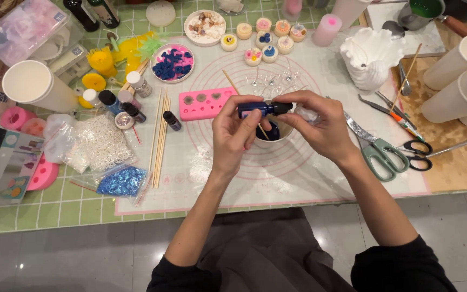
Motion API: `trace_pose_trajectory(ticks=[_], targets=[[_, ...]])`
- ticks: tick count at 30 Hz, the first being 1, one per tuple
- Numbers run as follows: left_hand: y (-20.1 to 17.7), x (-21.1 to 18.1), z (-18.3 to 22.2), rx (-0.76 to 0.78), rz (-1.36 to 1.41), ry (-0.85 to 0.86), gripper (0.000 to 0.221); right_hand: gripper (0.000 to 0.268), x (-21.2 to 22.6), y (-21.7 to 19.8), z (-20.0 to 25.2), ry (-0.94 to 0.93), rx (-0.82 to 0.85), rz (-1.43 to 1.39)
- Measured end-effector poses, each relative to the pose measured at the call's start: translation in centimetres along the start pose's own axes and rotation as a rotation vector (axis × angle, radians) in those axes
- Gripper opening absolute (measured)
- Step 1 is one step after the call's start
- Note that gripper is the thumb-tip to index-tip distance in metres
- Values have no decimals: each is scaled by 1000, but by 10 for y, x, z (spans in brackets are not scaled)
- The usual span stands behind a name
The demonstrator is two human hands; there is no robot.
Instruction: Adding blue pigment drops to liquid wax and stirring the mixture in a paper cup.
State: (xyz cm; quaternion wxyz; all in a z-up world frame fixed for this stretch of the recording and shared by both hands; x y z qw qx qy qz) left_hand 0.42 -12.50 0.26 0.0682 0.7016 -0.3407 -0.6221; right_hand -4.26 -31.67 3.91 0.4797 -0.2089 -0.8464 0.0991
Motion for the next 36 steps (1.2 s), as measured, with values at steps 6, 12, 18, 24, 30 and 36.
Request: trace_pose_trajectory(ticks=[6, 12, 18, 24, 30, 36], targets=[[-7, -10, 10, 43, -59, 15, 20, 26, 16, 1, -10, -174, 74, 246], [-13, -11, 18, 28, 22, 44, 23, 39, 39, 7, -22, -169, 69, 284], [-26, -18, 24, -50, 92, 66, 24, 36, 33, 7, -21, -42, 211, 122], [-32, -20, 31, -6, 158, 24, 24, 24, 67, 28, -28, -212, 254, 187], [-38, -28, 40, 20, 147, -38, 22, 13, 62, 38, -28, 29, 308, 493], [-44, -25, 47, 30, 244, -127, 23, 22, 82, 42, -28, -180, 310, 177]])
Point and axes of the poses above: each hand's wrist, its own z-axis away from the middle knuckle, its own y-axis out of the palm, x = y × z, the point moved 2 cm from there along -z, towards the middle knuckle, and after that the axes turned 6 degrees about -x, right-handed, at the moved point
